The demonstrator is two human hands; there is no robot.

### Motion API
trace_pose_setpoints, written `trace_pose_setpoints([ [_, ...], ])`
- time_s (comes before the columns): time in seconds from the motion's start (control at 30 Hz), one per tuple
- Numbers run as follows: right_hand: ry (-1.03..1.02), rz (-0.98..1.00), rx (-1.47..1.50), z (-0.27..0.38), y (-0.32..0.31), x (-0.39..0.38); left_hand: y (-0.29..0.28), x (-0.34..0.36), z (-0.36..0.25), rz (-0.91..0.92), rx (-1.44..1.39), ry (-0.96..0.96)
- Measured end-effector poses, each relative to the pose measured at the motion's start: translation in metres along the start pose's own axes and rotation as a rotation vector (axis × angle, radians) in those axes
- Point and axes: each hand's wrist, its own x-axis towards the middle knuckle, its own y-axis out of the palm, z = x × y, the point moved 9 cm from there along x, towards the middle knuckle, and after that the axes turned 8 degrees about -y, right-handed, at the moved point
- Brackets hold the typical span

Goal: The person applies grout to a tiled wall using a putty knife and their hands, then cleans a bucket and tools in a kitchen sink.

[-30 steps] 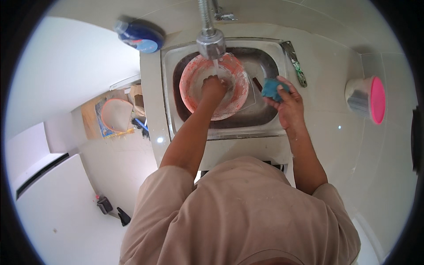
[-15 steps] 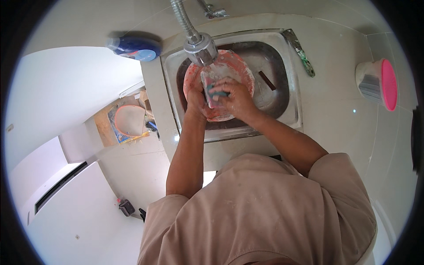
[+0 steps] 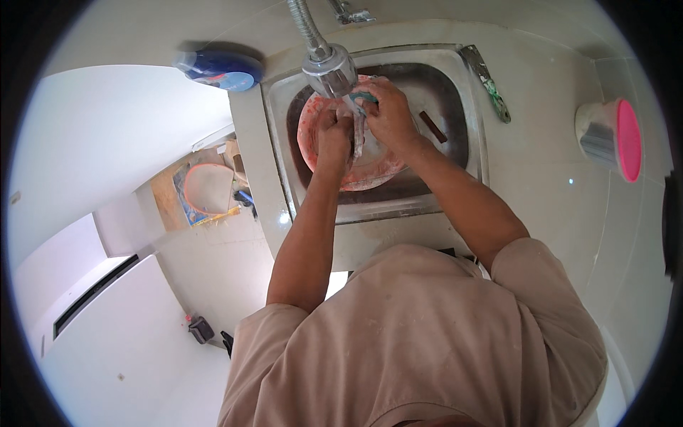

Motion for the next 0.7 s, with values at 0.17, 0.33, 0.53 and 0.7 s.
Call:
trace_pose_setpoints([
  [0.17,-0.090,0.287,-0.052,0.027,0.020,-0.028,-0.001,0.005,-0.001,-0.033,-0.214,0.040],
  [0.33,-0.056,0.281,0.017,0.026,0.015,-0.024,-0.005,0.011,0.013,-0.101,-0.222,-0.040],
  [0.53,-0.232,0.411,0.003,0.044,0.013,-0.047,-0.005,0.011,0.036,-0.084,-0.399,-0.311],
  [0.7,-0.351,0.351,-0.060,0.052,0.009,-0.047,0.001,0.018,0.036,-0.124,-0.429,-0.349],
])
